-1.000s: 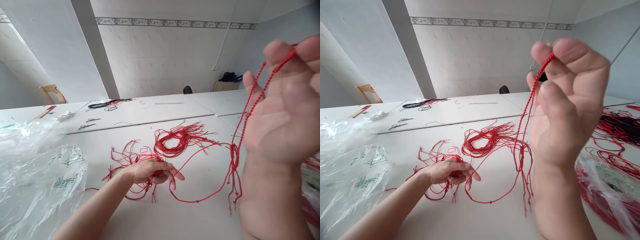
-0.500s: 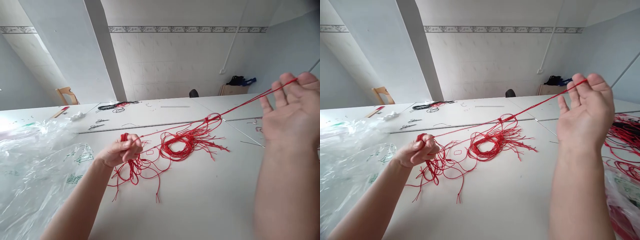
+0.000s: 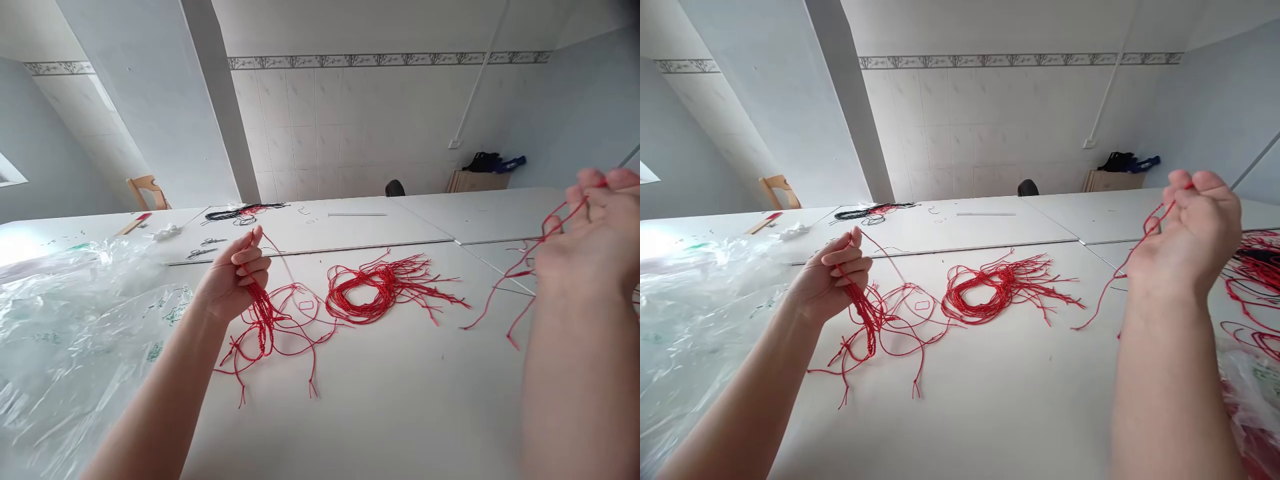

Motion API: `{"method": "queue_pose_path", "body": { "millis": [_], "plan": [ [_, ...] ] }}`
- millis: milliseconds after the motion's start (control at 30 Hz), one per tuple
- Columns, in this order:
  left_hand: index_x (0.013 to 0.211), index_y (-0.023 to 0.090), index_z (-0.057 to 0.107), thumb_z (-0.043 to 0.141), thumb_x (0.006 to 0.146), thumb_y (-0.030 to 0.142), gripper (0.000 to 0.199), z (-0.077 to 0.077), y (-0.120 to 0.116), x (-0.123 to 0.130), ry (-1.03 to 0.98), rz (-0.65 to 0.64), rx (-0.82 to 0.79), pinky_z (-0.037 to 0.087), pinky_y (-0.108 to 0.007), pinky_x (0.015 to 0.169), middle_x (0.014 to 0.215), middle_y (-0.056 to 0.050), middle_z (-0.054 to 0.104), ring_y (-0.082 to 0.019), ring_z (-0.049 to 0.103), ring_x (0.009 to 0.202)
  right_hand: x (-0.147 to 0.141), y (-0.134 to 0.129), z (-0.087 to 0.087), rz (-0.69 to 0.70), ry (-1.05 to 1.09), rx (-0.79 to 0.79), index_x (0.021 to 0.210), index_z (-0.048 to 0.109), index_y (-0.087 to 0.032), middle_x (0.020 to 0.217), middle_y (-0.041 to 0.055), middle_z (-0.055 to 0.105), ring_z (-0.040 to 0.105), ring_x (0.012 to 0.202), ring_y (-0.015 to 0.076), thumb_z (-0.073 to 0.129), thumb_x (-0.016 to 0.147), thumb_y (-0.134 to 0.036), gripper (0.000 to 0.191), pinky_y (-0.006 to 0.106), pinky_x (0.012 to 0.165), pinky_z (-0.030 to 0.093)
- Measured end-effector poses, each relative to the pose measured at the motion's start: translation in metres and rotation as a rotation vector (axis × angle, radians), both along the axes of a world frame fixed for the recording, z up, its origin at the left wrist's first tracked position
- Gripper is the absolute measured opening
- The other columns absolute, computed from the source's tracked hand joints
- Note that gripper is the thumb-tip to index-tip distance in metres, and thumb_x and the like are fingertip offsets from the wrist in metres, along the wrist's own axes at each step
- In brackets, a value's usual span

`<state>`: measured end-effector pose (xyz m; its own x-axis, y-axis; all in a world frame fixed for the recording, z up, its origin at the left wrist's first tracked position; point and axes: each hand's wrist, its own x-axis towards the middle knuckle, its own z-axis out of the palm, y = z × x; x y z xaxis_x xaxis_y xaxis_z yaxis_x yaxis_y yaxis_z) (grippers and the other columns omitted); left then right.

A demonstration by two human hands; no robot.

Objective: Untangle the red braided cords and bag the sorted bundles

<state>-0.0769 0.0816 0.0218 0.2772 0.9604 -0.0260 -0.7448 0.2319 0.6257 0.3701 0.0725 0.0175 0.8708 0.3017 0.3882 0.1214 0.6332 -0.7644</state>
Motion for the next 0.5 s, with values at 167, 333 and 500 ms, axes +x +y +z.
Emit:
{"method": "queue_pose_path", "body": {
  "millis": [167, 333, 500],
  "plan": [
    [0.124, 0.013, 0.065, 0.059, 0.098, 0.014, 0.027, -0.007, -0.009, 0.017, -0.012, -0.09, -0.02, 0.038, -0.016, 0.037, 0.062, 0.002, 0.06, -0.011, 0.056, 0.054, -0.042, 0.0, 0.003, 0.172, -0.256, 0.039, 0.083, 0.07, -0.024, 0.109, 0.009, 0.077, 0.072, 0.106, 0.0282, 0.061, 0.077, -0.012, 0.017, 0.047, 0.091, 0.05],
    [0.138, 0.01, 0.059, 0.059, 0.099, 0.018, 0.04, -0.016, -0.015, 0.03, 0.018, -0.191, -0.067, 0.043, -0.019, 0.041, 0.077, -0.005, 0.067, -0.013, 0.06, 0.063, -0.077, -0.004, -0.003, 0.452, -0.48, -0.114, 0.1, 0.073, -0.026, 0.114, 0.0038, 0.074, 0.072, 0.097, 0.0205, 0.072, 0.084, -0.032, 0.017, 0.044, 0.103, 0.049],
    [0.126, 0.007, 0.065, 0.057, 0.099, 0.018, 0.03, -0.017, -0.016, 0.035, 0.068, -0.201, -0.058, 0.043, -0.019, 0.044, 0.081, -0.006, 0.066, -0.012, 0.059, 0.064, -0.077, -0.008, -0.006, 0.591, -0.617, -0.36, 0.108, 0.073, -0.031, 0.12, 0.0037, 0.07, 0.071, 0.094, 0.0211, 0.068, 0.092, -0.047, 0.024, 0.039, 0.089, 0.055]
  ]
}}
